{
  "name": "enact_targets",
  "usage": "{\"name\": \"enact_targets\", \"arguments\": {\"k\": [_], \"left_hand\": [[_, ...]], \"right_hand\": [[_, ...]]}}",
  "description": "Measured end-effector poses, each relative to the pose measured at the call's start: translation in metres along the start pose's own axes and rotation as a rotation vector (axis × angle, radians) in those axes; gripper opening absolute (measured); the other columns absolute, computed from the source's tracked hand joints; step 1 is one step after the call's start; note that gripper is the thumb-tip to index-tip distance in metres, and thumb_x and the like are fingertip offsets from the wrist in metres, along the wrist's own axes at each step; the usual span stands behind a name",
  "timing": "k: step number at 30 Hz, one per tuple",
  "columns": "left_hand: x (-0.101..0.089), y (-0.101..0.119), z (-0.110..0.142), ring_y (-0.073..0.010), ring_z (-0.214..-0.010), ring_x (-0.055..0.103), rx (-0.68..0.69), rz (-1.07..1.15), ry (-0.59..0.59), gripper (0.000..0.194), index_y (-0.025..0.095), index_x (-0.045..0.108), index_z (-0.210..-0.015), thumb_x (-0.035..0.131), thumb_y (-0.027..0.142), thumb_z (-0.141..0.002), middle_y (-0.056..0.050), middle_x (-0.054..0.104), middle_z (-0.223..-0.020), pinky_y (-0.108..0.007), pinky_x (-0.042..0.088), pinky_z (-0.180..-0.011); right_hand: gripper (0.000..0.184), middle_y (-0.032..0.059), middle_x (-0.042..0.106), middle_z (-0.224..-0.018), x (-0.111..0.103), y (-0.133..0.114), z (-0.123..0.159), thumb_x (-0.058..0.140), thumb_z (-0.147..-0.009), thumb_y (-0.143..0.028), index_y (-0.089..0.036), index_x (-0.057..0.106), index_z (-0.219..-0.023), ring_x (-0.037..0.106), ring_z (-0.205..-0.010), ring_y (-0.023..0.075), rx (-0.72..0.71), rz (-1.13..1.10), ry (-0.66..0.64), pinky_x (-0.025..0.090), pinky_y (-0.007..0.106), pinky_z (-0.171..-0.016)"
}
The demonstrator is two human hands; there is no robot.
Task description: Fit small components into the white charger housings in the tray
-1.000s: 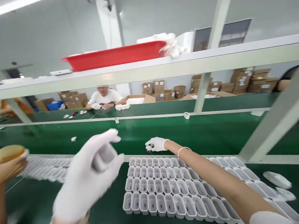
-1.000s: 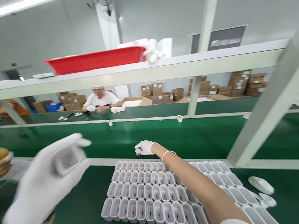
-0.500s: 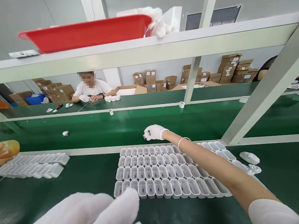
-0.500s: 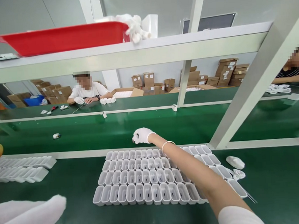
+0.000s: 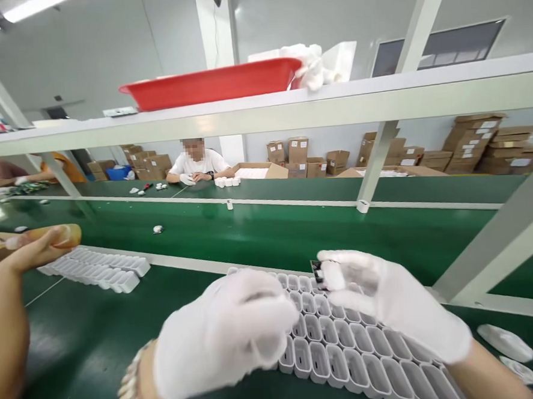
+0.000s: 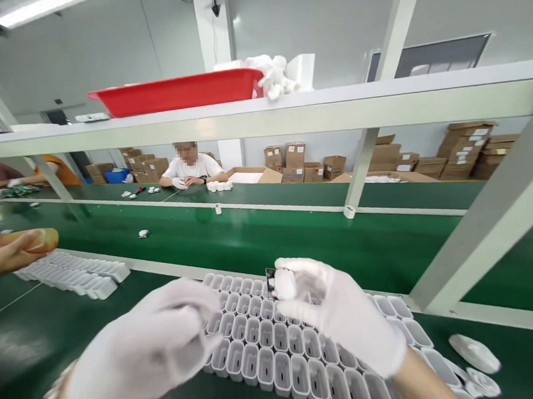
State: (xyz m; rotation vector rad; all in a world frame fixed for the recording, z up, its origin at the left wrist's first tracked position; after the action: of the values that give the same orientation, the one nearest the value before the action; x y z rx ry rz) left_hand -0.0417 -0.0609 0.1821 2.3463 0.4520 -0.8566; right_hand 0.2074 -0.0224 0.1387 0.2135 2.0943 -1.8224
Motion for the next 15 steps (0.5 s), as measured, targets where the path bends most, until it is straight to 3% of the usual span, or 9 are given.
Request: {"name": "enact_targets", "arguments": {"k": [2, 4, 6, 8, 15], "left_hand": [[0.012, 0.000, -0.009, -0.0143, -0.076, 0.066, 0.121, 0.001, -0.045, 0.054, 0.032, 0.056, -0.119, 0.059, 0.000, -0.075, 0.001, 0.067, -0.085, -0.025, 0.056, -0.069], [0.022, -0.002, -0.012, -0.0147, -0.073, 0.065, 0.222, -0.017, -0.059, 0.072, 0.030, 0.038, -0.137, 0.052, -0.002, -0.075, 0.002, 0.066, -0.082, -0.027, 0.056, -0.070], [0.032, -0.004, -0.012, -0.0165, -0.074, 0.065, 0.239, -0.080, -0.051, 0.082, 0.028, 0.023, -0.146, 0.049, -0.002, -0.073, 0.003, 0.065, -0.082, -0.029, 0.055, -0.069], [0.039, -0.003, -0.012, -0.0177, -0.075, 0.065, 0.218, -0.168, -0.035, 0.087, 0.029, 0.018, -0.148, 0.051, 0.000, -0.072, 0.002, 0.067, -0.085, -0.029, 0.054, -0.066], [0.048, 0.006, -0.009, -0.0192, -0.068, 0.061, 0.287, -0.332, -0.003, 0.098, 0.024, 0.000, -0.154, 0.053, 0.007, -0.074, -0.002, 0.066, -0.088, -0.028, 0.048, -0.056]], "right_hand": [[0.063, 0.0078, 0.072, -0.116, -0.001, 0.001, 0.019, 0.085, -0.061, -0.056, -0.029, 0.071, -0.116, 0.067, -0.104, 0.0339, -0.022, 0.094, 0.099, 0.053, 0.052, -0.095], [0.054, 0.0045, 0.073, -0.112, 0.002, -0.003, 0.032, 0.083, -0.065, -0.055, -0.035, 0.072, -0.114, 0.069, -0.097, 0.0313, -0.147, 0.170, 0.148, 0.057, 0.046, -0.088], [0.045, 0.0022, 0.074, -0.099, 0.008, -0.011, 0.039, 0.081, -0.071, -0.049, -0.039, 0.072, -0.115, 0.071, -0.084, 0.0264, -0.302, 0.209, 0.152, 0.061, 0.040, -0.077], [0.039, 0.0011, 0.074, -0.089, 0.014, -0.017, 0.041, 0.079, -0.076, -0.042, -0.040, 0.072, -0.114, 0.070, -0.075, 0.0237, -0.391, 0.238, 0.132, 0.061, 0.036, -0.071], [0.035, 0.0005, 0.074, -0.113, 0.028, -0.017, 0.039, 0.076, -0.078, -0.033, -0.041, 0.073, -0.112, 0.072, -0.096, 0.0283, -0.344, 0.311, 0.071, 0.064, 0.030, -0.066]]}}
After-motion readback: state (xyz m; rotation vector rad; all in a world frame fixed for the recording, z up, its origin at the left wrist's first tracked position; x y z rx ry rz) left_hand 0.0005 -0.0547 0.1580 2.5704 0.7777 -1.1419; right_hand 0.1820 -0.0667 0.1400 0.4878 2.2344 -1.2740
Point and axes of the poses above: each hand's wrist, its own z-axis away from the middle knuckle, its own x-axis out of the palm, y = z × x, the point moved 3 cm from there along -z, towards the middle knuckle
